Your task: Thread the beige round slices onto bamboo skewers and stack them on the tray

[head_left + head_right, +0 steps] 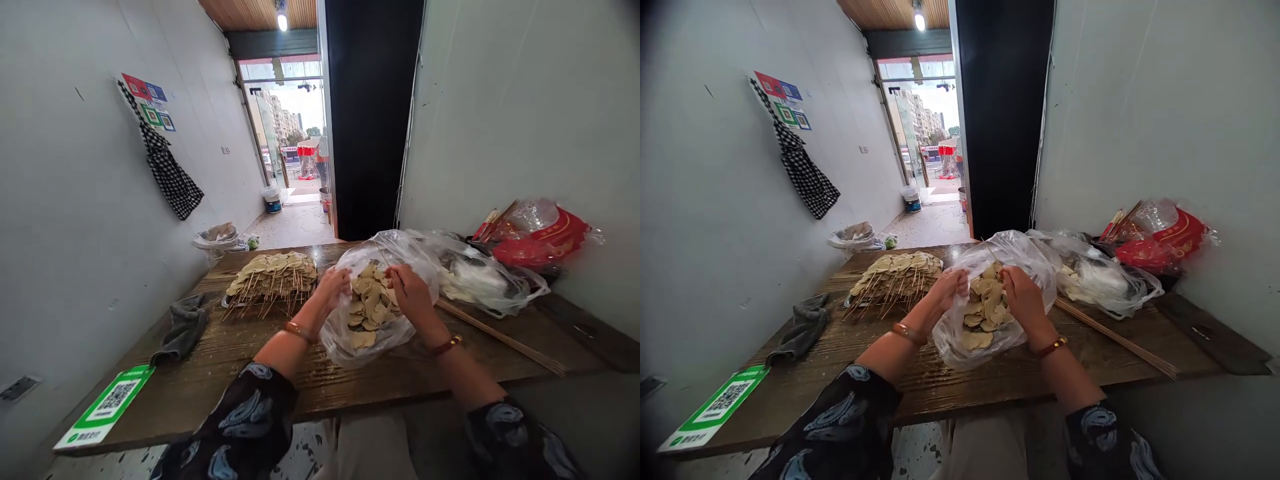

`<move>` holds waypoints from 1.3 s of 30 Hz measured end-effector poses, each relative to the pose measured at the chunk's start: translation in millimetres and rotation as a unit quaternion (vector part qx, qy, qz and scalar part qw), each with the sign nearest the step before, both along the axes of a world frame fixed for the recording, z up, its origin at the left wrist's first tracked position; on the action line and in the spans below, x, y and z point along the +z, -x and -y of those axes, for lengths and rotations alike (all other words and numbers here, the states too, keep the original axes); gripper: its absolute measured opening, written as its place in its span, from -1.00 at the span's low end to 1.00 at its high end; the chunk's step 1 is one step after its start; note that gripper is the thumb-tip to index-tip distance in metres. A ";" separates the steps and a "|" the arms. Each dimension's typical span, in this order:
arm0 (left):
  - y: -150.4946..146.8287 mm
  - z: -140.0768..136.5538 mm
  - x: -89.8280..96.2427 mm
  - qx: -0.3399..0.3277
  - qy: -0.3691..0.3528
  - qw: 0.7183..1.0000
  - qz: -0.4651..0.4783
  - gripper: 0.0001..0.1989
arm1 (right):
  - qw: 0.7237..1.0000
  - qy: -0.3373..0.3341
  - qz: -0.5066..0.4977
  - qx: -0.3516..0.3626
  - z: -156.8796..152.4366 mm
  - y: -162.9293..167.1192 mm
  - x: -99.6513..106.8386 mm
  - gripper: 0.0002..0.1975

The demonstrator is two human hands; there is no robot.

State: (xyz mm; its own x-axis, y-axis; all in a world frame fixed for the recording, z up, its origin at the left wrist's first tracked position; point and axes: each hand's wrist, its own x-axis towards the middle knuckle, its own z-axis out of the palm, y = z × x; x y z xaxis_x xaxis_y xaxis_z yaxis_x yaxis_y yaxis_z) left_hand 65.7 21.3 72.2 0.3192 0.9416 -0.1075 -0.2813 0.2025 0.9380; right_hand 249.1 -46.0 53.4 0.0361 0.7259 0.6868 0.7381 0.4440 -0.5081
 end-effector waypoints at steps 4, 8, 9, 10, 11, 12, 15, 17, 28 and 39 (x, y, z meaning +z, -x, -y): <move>7.4 19.7 -0.7 -0.151 -0.010 0.988 -0.009 -0.78 | 0.996 0.006 0.080 -0.023 -16.1 -10.4 6.5 -0.63; 18.9 30.1 -8.1 -0.218 0.005 0.975 -0.047 -0.56 | 0.979 0.065 0.184 -0.053 -33.2 -17.0 4.6 -0.31; 20.1 31.6 -9.7 -0.236 0.012 0.970 -0.053 -0.52 | 0.975 0.073 0.200 -0.057 -38.1 -15.3 5.0 -0.28; 20.8 33.0 -11.0 -0.253 0.016 0.965 -0.059 -0.47 | 0.972 0.084 0.211 -0.056 -43.1 -12.1 5.9 -0.27; 21.1 34.5 -11.9 -0.267 0.019 0.961 -0.064 -0.43 | 0.970 0.098 0.219 -0.049 -48.3 -7.7 7.2 -0.29; 21.5 36.2 -12.5 -0.278 0.023 0.957 -0.073 -0.40 | 0.967 0.116 0.221 -0.039 -53.4 -2.6 8.8 -0.33; 26.5 41.6 -14.5 -0.294 0.031 0.949 -0.108 -0.32 | 0.964 0.159 0.213 0.001 -67.0 10.7 13.0 -0.59; 35.3 43.7 -17.1 -0.296 0.034 0.947 -0.122 -0.30 | 0.964 0.173 0.199 0.024 -72.7 11.6 15.3 -0.76; 53.0 1.0 -4.0 0.020 -0.262 0.894 -0.364 -0.64 | 0.937 0.291 -0.112 0.157 -50.7 -33.0 40.3 -0.68; -16.2 37.5 5.3 0.047 -0.604 0.683 -0.407 -0.53 | 0.839 0.314 -0.404 0.184 -16.6 -31.8 39.0 -0.91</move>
